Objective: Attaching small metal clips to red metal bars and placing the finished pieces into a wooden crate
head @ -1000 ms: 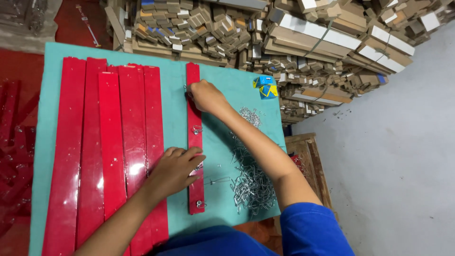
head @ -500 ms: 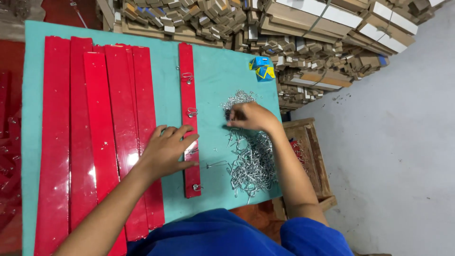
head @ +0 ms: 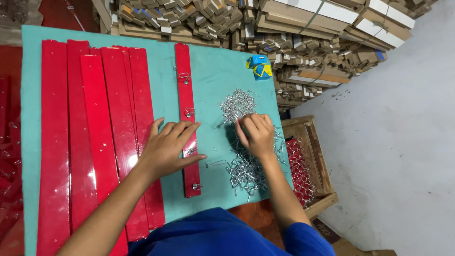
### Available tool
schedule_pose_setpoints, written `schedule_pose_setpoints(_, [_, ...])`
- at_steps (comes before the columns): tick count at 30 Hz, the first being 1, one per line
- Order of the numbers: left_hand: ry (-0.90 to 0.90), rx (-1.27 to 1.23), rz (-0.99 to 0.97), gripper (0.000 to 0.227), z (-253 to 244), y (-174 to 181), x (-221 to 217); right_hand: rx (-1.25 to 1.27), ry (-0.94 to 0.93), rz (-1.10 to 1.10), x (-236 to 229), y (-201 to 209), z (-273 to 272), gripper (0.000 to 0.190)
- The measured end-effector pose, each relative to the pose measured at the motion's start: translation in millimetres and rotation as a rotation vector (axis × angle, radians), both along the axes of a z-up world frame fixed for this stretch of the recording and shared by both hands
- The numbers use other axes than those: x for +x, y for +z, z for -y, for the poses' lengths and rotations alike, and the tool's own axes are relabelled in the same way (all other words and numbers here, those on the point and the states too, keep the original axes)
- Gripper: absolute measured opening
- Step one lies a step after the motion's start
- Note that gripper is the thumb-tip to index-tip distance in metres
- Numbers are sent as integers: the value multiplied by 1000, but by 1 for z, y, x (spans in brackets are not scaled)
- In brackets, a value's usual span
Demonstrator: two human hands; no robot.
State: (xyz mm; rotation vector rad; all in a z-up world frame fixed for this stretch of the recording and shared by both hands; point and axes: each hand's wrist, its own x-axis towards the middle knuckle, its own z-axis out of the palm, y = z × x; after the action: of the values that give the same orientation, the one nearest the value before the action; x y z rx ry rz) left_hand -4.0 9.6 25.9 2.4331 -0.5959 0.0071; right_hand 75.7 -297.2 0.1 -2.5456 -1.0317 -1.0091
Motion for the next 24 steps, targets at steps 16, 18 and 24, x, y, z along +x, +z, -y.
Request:
schedule_pose_setpoints(16, [123, -305, 3, 16, 3, -20, 3, 628, 471, -1057, -6, 54, -102, 42])
schedule_pose_setpoints(18, [143, -363, -43, 15, 3, -32, 5, 518, 577, -1176, -6, 67, -108, 14])
schedule_pose_setpoints(24, [254, -535, -12, 30, 2, -1, 0, 652, 580, -1253, 41, 48, -99, 13])
